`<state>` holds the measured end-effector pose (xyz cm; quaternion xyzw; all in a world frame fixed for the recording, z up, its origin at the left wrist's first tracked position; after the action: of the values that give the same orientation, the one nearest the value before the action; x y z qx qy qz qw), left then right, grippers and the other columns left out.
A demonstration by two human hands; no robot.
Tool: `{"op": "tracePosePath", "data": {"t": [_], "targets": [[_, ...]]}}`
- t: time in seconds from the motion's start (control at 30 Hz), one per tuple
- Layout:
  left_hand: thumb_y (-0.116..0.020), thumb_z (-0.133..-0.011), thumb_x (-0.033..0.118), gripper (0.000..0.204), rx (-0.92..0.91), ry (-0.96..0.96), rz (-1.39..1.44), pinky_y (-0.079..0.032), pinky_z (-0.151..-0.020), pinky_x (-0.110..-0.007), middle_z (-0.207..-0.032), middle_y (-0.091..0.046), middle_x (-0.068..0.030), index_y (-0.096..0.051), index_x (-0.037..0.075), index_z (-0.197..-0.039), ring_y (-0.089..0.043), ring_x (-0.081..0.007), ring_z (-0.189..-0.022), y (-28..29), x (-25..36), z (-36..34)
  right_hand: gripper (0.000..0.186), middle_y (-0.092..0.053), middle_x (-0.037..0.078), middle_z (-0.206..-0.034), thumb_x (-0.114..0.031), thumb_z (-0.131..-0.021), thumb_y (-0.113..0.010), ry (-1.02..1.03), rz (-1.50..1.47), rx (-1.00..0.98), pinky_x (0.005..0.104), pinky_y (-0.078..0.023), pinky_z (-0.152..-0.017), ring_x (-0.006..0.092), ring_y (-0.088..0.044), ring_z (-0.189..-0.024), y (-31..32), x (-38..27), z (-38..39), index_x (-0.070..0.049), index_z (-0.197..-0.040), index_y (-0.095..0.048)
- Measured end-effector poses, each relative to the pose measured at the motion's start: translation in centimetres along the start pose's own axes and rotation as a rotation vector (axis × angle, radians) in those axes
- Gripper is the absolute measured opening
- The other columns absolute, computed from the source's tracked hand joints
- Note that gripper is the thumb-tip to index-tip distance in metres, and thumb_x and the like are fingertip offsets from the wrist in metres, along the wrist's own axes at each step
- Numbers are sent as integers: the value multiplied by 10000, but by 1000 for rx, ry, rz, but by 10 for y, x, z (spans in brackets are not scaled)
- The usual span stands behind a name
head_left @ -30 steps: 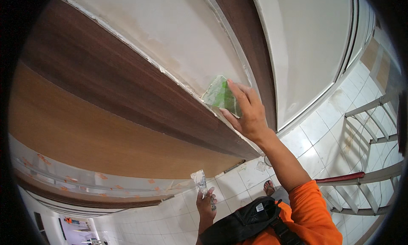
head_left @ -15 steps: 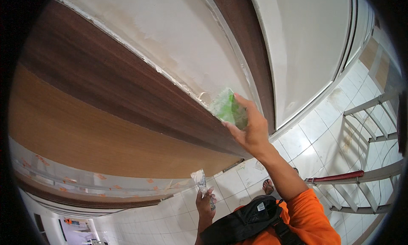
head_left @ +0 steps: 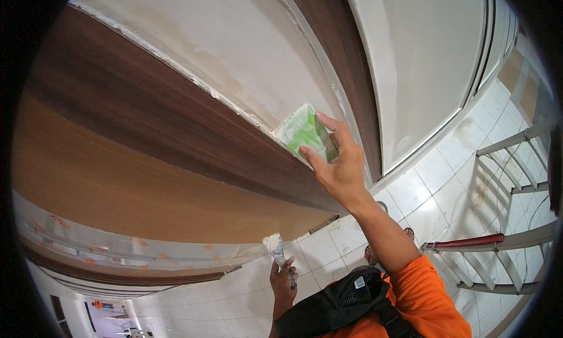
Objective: The person applies wall filler to a seam between a wall and a brown wood panel using a scraper. They repeatedly spread the white compound along the vertical edge and use a second smaller scraper to clean or pick up excess material from a plastic sheet.
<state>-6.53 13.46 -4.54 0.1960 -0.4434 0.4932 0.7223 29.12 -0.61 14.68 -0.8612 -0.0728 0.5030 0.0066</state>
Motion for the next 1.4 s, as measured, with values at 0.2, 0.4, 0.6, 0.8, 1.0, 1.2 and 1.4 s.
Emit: {"op": "tracePosePath", "data": {"t": [0.2,0.4,0.6,0.8,1.0,1.2,1.4], "targets": [[-642,-947,34,318,-4,3,-2,-475,-548,-235,-999,-693,-70,-556,79,-1249,-590,-101,-690,-2,1,2,538,-716,205,-1048,-126,-815,-785,-3,40,-3,385,-560,-789,378,-718,-938,7,15,16,-89,-1311,-581],[-641,-948,32,337,-21,9,-2,-474,-545,-230,-1020,-689,-73,-549,78,-1268,-579,-95,-694,-6,5,2,544,-722,173,-1031,-117,-798,-791,-9,215,-137,364,-552,-773,336,-716,-910,19,18,24,-97,-1307,-597],[-645,-942,21,337,29,6,-49,-465,-534,-235,-1030,-684,-82,-551,80,-1260,-572,-96,-696,-10,2,3,554,-710,170,-1179,-31,-791,-802,135,-25,18,304,-549,-881,266,-720,-1027,15,-13,-9,-29,-1309,-606],[-667,-931,39,321,25,-15,-8,-469,-537,-232,-1055,-687,-102,-559,70,-1231,-580,-102,-687,-4,-1,4,563,-722,89,-1143,-56,-763,-803,339,104,28,355,-533,-693,274,-667,-775,9,-14,-8,-109,-1294,-622],[-663,-929,31,325,-2,-28,42,-471,-536,-230,-1064,-685,-120,-557,63,-1234,-583,-103,-691,-2,-4,4,570,-724,81,-1090,-62,-761,-807,278,127,3,355,-529,-692,259,-668,-778,13,9,9,-113,-1299,-626],[-651,-940,29,322,44,-17,6,-469,-533,-231,-1054,-684,-121,-544,62,-1242,-578,-101,-693,-5,-6,6,555,-723,110,-1133,-76,-768,-815,122,239,-147,335,-550,-735,265,-696,-825,24,24,18,-119,-1291,-634],[-599,-957,6,385,40,0,-15,-473,-544,-237,-1056,-684,-115,-520,63,-1329,-581,-107,-708,-12,-8,7,508,-715,153,-1153,-64,-801,-799,91,-177,45,330,-561,-851,292,-721,-1015,11,2,-9,-68,-1278,-624]]}}
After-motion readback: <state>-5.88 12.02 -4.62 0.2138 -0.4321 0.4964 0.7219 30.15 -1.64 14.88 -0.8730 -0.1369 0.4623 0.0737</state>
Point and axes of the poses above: each hand's wrist, its own z-axis away from the middle knuckle, its own y-axis out of the back of the hand, x = y × z, the point moved 5 cm from there along -z, towards the middle knuckle
